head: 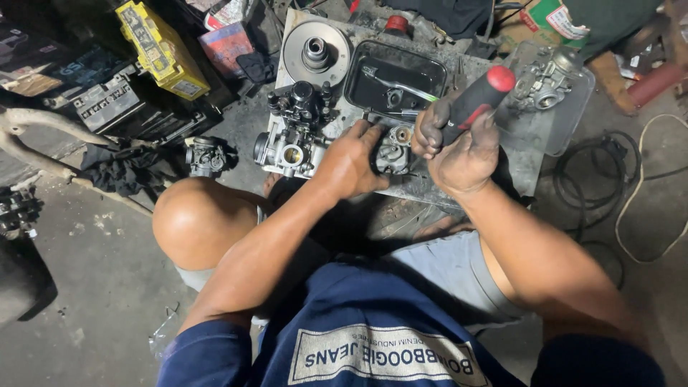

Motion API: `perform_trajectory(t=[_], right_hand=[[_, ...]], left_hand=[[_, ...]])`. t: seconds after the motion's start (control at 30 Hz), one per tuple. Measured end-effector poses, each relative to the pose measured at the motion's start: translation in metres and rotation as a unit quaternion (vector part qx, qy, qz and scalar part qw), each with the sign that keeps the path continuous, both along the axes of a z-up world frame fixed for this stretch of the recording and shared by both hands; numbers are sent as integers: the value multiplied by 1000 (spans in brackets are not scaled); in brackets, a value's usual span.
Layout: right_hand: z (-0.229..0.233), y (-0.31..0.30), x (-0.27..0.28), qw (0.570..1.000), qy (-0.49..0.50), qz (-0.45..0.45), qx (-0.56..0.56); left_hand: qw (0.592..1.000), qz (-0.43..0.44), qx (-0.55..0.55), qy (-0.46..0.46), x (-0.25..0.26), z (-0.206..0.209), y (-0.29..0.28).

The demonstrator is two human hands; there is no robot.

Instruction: The person uses a screwdriver to unscrew and disassemble a carburetor component on a workbench. They remove a small part from the assembly and place it into a black tray containing other tools and parts.

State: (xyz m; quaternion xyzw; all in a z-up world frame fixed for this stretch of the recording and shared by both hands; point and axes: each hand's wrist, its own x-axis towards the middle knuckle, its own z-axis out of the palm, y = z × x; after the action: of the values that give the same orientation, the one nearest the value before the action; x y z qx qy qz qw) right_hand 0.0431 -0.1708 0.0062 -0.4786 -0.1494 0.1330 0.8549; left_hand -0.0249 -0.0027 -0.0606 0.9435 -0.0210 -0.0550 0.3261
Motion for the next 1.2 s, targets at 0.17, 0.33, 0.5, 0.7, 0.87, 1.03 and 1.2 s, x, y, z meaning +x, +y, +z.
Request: perform_trajectory(t=[0.17,0.33,0.5,0.7,0.87,1.03,1.2], right_hand=[[-3,-6,-2,1000,-9,-6,2],[-12,-15,4,999,-32,-19,2],[-14,-15,3,999,-20,-30,-12],[-34,-17,5,998,-30,-46,-19],[-35,-15,7,998,-29,-58,-23],[-41,-14,7,997,-30,-67,-22],[-37,-10,3,994,-52,-93,-28]], left_hand=[[999,31,-11,-17,-4,4,-8],[999,47,-4,-21,-2,-3,-10],[1000,14,6,-25,2,-2,-9],[1000,9,2,-7,5,-3,-6],[1000,7,-10,3,5,1,-5],[1000,2,-15,16,5,4,-4],[999,-1,-13,31,6,8,-3]])
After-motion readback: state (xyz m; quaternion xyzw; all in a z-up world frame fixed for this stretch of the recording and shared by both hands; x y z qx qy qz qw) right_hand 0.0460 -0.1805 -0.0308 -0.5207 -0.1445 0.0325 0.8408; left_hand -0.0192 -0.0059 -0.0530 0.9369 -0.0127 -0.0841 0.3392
